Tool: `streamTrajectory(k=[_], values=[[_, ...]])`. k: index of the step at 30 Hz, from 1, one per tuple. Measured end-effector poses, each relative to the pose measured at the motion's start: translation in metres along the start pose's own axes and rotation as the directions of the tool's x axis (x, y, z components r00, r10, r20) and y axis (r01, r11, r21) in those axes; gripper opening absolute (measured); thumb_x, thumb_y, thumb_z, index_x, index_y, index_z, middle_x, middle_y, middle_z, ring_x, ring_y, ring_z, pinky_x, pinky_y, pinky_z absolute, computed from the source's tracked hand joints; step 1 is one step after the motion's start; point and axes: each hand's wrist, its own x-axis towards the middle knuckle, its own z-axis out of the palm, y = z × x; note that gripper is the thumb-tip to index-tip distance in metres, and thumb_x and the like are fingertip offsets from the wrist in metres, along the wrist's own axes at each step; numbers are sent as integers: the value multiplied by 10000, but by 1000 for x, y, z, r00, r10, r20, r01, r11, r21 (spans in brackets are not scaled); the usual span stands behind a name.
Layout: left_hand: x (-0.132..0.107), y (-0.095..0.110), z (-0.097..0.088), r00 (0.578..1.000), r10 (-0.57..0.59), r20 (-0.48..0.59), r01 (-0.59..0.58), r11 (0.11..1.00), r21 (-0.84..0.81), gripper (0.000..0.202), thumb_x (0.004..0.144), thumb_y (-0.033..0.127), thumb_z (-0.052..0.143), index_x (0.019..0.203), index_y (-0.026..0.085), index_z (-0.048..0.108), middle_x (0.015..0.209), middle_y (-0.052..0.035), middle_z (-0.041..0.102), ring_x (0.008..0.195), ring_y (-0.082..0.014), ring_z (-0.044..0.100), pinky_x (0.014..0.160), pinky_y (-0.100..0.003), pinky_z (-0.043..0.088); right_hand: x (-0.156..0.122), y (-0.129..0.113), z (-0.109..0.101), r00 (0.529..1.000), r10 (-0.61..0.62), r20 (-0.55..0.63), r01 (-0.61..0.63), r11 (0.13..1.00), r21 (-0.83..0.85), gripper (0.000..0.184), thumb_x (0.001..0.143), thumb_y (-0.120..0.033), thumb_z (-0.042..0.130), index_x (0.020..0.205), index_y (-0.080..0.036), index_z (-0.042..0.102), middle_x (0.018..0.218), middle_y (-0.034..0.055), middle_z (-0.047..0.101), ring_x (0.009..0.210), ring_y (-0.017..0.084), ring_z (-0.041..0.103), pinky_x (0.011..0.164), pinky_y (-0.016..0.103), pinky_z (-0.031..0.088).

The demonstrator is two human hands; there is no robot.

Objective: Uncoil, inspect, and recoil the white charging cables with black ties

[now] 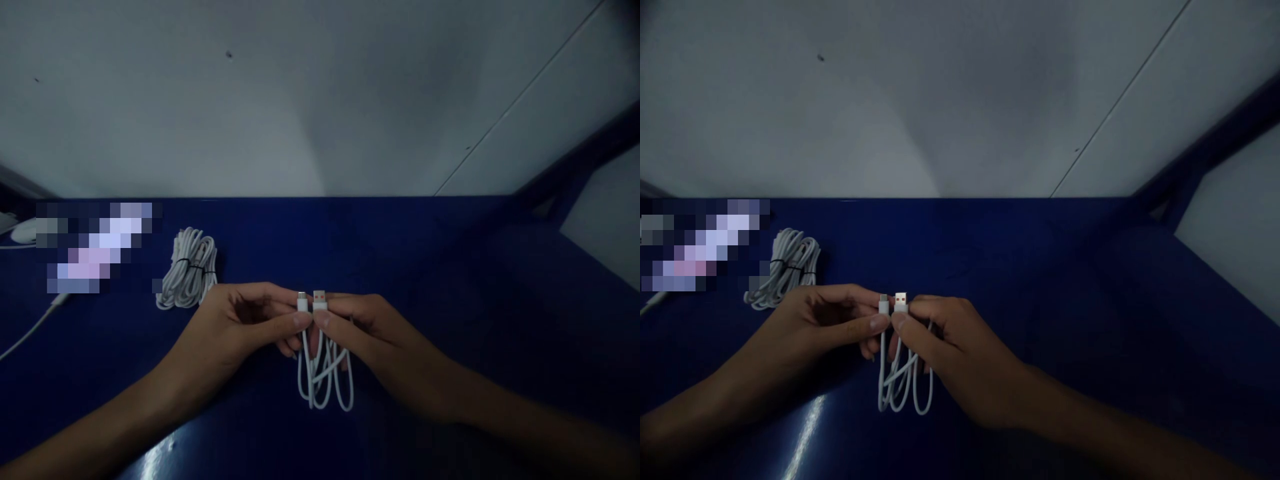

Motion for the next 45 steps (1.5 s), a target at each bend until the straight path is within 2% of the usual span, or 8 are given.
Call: streamTrajectory(k=[9,24,38,45], values=[[0,-1,-1,1000,0,-5,0,1000,1,198,906,203,914,1099,242,901,760,-16,834,656,-81,747,663,-126,604,2,1,2,1000,20,-21,-20,1000,-5,367,1158,-369,512,979,-210,790,962,30,758,866,172,652,805,328,505],[-2,1,-1,1000,-8,-2,8,1000,6,194,918,203,902,1110,226,896,777,-26,839,668,-89,752,668,-138,612,0,1,1,1000,-1,-15,0,1000,-8,358,1156,-370,518,987,-212,791,863,4,693,782,150,592,755,312,475],[0,2,0,1000,-14,0,14,1000,-13,183,905,192,912,1085,223,899,772,-20,835,659,-85,745,663,-134,606,0,-1,1,1000,5,-5,-5,1000,4,379,1162,-405,516,984,-212,790,931,16,724,808,152,606,758,311,477],[-1,1,-1,1000,-5,5,5,1000,-4,200,905,192,913,1100,227,898,786,-27,839,676,-94,754,673,-141,611,-1,0,1,1000,20,-11,-20,1000,-5,367,1164,-366,507,992,-215,794,895,5,706,777,145,588,727,311,462]])
